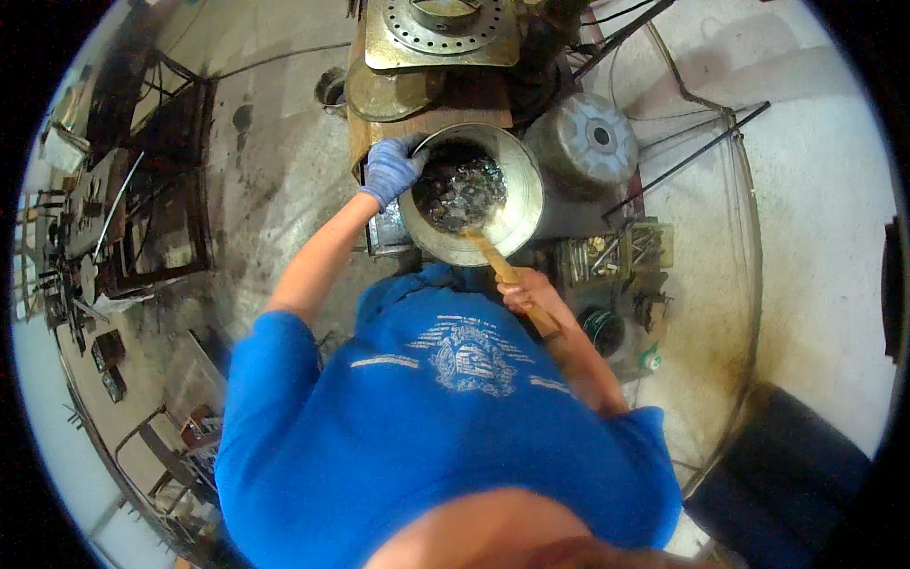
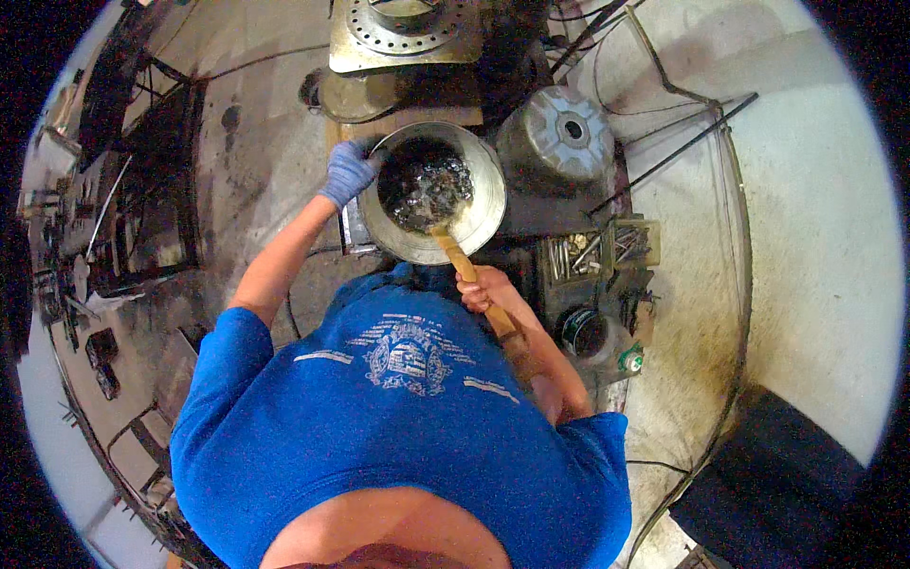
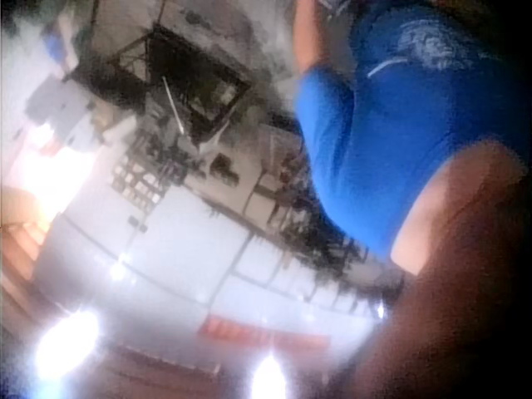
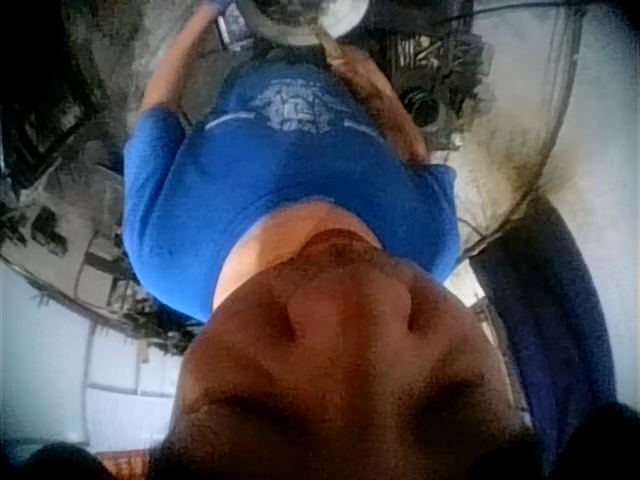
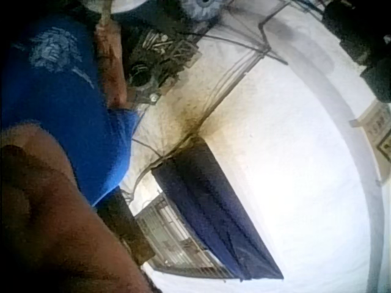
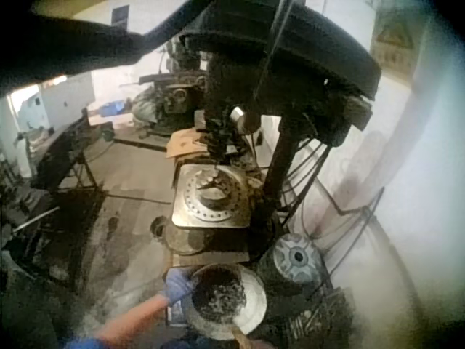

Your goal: The person uses a wooden-handled strainer to scoop small metal pieces from a container of dark liquid and transfers them into a metal tray. The person repeats this scooping and transferring process multiple times, moving between the liquid container and the tray.

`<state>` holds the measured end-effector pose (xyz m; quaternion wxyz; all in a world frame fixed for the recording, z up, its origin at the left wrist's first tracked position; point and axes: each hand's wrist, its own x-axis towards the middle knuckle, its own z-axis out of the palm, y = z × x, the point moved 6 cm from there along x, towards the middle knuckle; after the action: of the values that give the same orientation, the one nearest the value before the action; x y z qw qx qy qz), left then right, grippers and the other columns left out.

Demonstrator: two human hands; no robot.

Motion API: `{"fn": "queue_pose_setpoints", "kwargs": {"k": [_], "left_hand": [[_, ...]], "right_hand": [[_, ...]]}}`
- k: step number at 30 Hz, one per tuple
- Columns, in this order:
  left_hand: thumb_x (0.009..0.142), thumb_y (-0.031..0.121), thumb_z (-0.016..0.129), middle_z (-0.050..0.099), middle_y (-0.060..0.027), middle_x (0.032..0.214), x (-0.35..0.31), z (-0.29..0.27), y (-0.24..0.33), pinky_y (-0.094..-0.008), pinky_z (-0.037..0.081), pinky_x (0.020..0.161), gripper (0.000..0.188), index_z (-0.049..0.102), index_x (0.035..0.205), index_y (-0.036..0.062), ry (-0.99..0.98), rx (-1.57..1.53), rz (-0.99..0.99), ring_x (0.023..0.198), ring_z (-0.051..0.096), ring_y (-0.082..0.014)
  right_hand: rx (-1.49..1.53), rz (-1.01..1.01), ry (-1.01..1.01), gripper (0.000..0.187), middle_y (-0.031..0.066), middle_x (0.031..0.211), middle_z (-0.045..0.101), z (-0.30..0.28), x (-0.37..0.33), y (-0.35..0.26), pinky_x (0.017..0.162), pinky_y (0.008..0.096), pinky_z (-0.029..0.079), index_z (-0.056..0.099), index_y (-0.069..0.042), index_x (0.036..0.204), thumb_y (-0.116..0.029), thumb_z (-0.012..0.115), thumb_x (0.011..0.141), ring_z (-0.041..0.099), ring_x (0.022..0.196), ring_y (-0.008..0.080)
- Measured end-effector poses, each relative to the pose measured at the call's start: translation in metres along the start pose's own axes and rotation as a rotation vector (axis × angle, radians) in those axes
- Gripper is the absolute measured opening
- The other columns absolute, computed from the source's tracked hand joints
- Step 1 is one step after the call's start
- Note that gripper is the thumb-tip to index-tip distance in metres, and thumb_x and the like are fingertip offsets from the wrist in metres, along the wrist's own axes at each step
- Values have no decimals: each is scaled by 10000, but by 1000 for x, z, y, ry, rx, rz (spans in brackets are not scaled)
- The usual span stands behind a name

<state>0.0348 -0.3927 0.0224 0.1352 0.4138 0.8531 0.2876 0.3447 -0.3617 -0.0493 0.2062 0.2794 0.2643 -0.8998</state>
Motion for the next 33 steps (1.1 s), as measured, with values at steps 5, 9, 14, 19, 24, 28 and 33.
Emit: {"fn": "queue_pose_setpoints", "kwargs": {"k": [5,9,14,19,24,28,33], "left_hand": [[724,273,558,613,-158,802,3,5,15,-402,471,665,278,628,959,140,44,54,87,753,590,-325],[722,247,573,608,-168,823,2,0,24,-384,476,667,301,621,993,125,14,93,43,769,599,-318],[725,253,564,610,-160,818,2,2,12,-391,475,657,299,616,1006,162,5,133,44,764,600,-311],[726,247,562,612,-154,823,-8,-4,3,-388,473,656,285,621,988,151,65,46,61,759,599,-312],[725,244,560,615,-157,835,-2,-6,-2,-392,470,692,263,631,948,124,74,-13,25,782,591,-321],[725,254,556,615,-155,838,-1,0,-11,-395,469,695,269,632,952,130,63,-55,38,784,592,-320],[726,278,553,613,-159,819,-1,-9,7,-405,469,678,265,637,929,130,16,14,27,766,590,-327]], "right_hand": [[274,168,-27,199,-47,589,333,-16,-13,-11,332,176,233,448,-41,894,-214,349,890,267,397,36],[206,173,71,261,-32,585,343,-17,-28,-32,312,181,230,451,-4,909,-253,376,888,320,393,37],[-71,140,260,137,-17,557,366,-28,-23,-35,317,226,241,493,-57,822,-185,451,844,318,380,69],[-15,116,85,157,-33,589,364,-20,-13,-14,394,266,249,497,-70,872,-197,437,804,326,431,84],[498,283,-426,215,-31,630,363,-3,12,9,387,244,266,455,-60,1004,-176,335,867,308,456,79],[499,197,-264,206,-33,621,342,2,6,-1,351,214,251,450,-40,990,-177,341,882,297,445,61],[324,137,2,182,-28,615,332,-8,-15,-22,340,193,242,456,-29,902,-189,373,877,292,429,48]]}}
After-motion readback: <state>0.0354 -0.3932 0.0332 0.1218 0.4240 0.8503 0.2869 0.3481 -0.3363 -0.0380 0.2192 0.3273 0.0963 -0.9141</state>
